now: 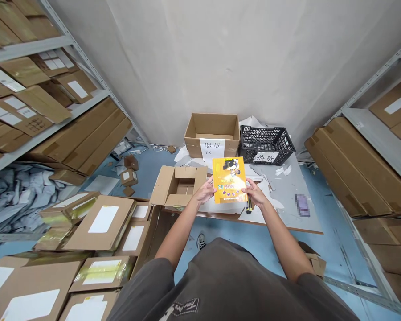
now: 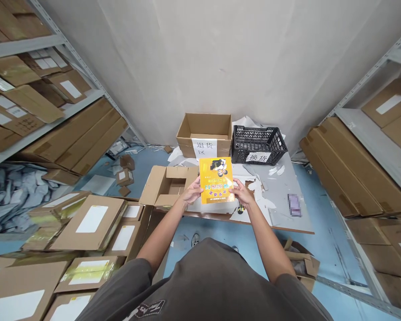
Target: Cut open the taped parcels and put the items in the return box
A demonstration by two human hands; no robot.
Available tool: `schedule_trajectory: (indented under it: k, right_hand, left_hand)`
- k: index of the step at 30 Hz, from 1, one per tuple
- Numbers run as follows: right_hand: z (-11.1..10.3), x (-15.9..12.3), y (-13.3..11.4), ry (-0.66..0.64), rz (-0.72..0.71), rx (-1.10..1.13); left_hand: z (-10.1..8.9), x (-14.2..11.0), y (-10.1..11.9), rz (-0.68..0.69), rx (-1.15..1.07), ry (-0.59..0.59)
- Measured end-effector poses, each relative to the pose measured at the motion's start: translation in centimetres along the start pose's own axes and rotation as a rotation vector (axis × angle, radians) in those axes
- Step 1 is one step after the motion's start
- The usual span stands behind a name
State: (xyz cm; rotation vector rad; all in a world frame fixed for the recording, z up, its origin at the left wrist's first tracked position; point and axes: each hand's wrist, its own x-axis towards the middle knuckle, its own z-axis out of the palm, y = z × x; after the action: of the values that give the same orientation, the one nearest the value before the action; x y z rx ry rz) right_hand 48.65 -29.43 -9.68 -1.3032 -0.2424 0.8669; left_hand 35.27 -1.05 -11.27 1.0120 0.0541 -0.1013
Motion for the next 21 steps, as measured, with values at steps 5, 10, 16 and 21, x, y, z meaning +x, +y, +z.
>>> schedule_trajectory:
  k: [5,10,16,21]
  right_hand:
    - [0.0,-0.4,-0.7,0.045,-0.068,-0.012]
    - [3.2,-0.7,-1.2,0.106,-0.335,-0.243]
    - [5.9,-0.6,0.0,-0.061,-0.438,-0.472]
    - [1.6,1.5,1.1,0.292,-0.266,-0.340]
  left_hand:
    - [-0.2,0.8,0.0,0.056,0.136,0.191]
    - [4.0,2.1,-0.6,0.224,0.384,0.387]
    - [6.8,2.4,-0.5,0.263,0.236,0.125]
    - [2.8,0.4,0.3,0.117,0.128,0.096]
